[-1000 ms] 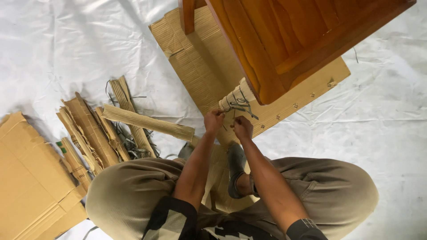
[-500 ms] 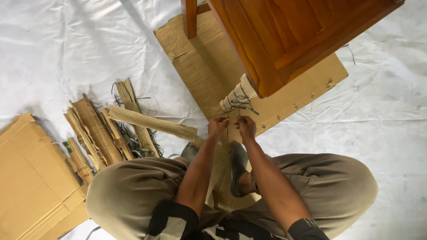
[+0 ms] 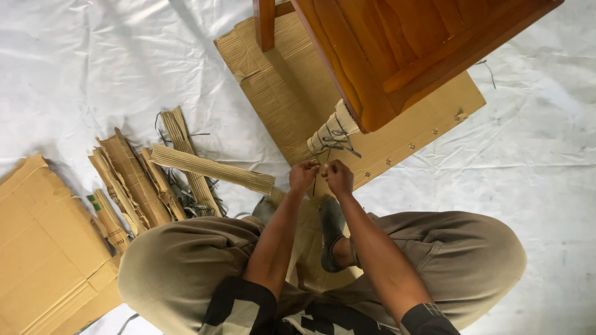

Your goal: Wrapping the legs of a wooden stool with cardboard strips and securing them with string.

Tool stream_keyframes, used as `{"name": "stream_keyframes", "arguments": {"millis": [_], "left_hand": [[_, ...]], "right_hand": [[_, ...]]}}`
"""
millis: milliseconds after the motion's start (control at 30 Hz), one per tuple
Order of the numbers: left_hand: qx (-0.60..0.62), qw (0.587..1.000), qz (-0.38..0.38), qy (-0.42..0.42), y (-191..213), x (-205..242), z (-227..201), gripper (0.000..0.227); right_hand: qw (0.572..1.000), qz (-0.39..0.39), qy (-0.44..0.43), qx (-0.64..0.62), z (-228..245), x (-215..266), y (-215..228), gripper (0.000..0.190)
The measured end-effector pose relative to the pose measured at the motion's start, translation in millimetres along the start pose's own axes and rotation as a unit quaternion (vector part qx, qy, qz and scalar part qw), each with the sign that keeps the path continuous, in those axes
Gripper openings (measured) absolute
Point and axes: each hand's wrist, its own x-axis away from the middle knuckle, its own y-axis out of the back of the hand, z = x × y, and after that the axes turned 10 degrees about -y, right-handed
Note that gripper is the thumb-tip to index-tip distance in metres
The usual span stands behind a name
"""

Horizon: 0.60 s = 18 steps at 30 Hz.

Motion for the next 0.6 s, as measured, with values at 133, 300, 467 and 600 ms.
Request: {"name": "stream_keyframes", "arguments": {"millis": [133, 300, 467, 600], "left_hand": [[0.038, 0.999, 0.003, 0.01, 4, 7, -9, 0.031], [0.135, 0.991, -0.011, -0.006, -11, -5, 8, 0.029], [0.171, 0.985, -0.029, 0.015, -11, 4, -3, 0.031], [0.183, 0.982, -0.036, 0.038, -4, 3, -2, 0.032]], "right_hand": [[0.997, -0.052, 0.056, 0.023, 13, 22, 3, 0.022], [0.996, -0.043, 0.075, 0.012, 10, 26, -2, 0.012], [0.998, 0.01, 0.061, 0.006, 7, 20, -9, 0.01], [0.994, 0.068, 0.085, 0.001, 6, 21, -12, 0.007]]}}
